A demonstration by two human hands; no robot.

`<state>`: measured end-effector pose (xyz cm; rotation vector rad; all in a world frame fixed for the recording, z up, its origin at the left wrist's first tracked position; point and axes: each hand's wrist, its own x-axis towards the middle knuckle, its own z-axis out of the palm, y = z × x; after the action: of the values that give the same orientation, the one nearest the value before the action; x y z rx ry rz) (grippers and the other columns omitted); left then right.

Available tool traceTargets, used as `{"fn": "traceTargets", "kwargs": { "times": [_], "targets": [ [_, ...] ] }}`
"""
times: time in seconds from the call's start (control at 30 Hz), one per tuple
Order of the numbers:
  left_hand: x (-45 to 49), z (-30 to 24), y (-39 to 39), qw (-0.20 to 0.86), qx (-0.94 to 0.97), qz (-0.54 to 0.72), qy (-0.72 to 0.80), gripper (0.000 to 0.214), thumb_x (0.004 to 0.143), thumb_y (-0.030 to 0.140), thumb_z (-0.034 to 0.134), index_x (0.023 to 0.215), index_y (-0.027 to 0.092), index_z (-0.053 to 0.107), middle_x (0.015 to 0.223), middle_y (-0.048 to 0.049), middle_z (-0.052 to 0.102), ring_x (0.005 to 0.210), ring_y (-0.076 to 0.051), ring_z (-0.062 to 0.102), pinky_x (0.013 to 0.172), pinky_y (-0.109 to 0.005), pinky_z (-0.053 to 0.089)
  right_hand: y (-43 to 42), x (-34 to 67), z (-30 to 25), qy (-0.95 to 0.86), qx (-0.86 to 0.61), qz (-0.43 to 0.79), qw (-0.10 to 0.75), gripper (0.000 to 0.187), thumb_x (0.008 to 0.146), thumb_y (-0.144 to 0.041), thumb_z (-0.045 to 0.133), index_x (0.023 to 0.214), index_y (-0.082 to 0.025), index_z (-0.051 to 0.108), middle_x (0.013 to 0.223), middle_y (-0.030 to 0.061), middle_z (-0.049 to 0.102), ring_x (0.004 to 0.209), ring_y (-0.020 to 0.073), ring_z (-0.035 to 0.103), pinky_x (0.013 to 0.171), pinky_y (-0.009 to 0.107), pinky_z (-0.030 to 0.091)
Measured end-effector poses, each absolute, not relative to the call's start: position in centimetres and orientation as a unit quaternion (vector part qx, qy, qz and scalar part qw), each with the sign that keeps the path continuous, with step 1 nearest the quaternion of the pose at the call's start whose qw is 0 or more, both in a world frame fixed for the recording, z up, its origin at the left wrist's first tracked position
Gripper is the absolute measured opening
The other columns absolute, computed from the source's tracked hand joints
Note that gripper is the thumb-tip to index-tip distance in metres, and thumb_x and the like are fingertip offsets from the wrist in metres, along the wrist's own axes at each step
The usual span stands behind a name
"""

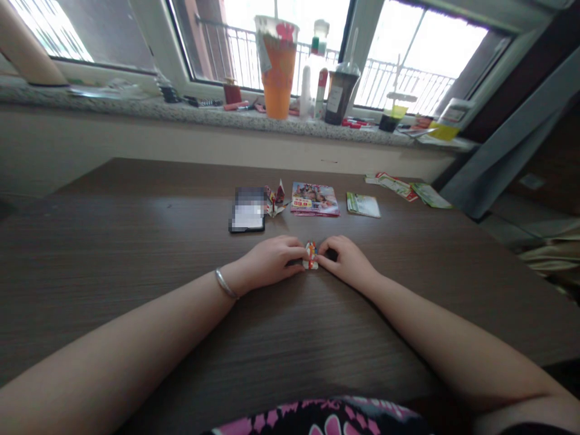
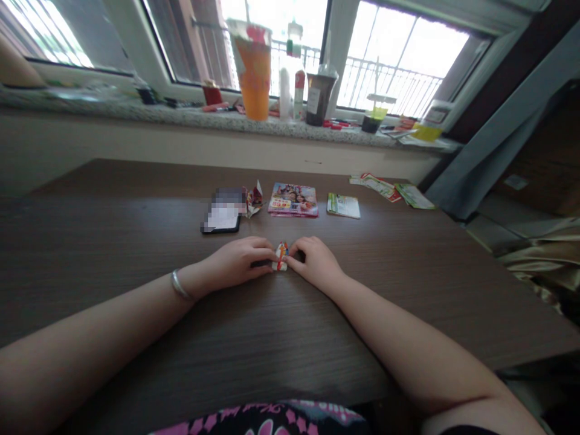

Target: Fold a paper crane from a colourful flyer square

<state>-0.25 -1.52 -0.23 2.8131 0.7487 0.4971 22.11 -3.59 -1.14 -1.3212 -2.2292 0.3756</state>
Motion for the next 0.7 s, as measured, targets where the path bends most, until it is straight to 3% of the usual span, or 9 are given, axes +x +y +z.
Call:
{"fn": "traceTargets", "kwargs": {
  "times": [0.2, 0.7],
  "targets": [
    [-0.07, -0.27, -1.54, 0.108, 0.942, 0.189, 0.254, 0.023, 0.09, 0.028, 0.055, 0.111, 0.024, 0.062, 0.115, -0.0072, 0.063, 0.106, -0.02, 0.059, 0.093, -0.032, 0.045, -3.74, 22.15, -1.03, -0.825, -0.474, 0.139, 0.275, 0.012, 0.081, -0.031, 0.066, 0.083, -0.019, 0.063, 0.087, 0.0043, 0.067, 0.086, 0.0194, 0.058, 0.081, 0.034, 0.045],
    [-0.03, 0.16, -1.42, 0.148, 0.93, 0.194, 0.273, 0.017, 0.087, 0.028, 0.06, 0.101, 0.02, 0.063, 0.099, -0.0061, 0.067, 0.095, -0.018, 0.061, 0.086, -0.029, 0.046, -4.17, 22.13, -0.8, -0.844, -0.432, 0.125, 0.291, 0.019, 0.08, -0.03, 0.067, 0.097, -0.022, 0.068, 0.1, 0.0056, 0.068, 0.096, 0.0194, 0.061, 0.09, 0.036, 0.046]
  ]
}}
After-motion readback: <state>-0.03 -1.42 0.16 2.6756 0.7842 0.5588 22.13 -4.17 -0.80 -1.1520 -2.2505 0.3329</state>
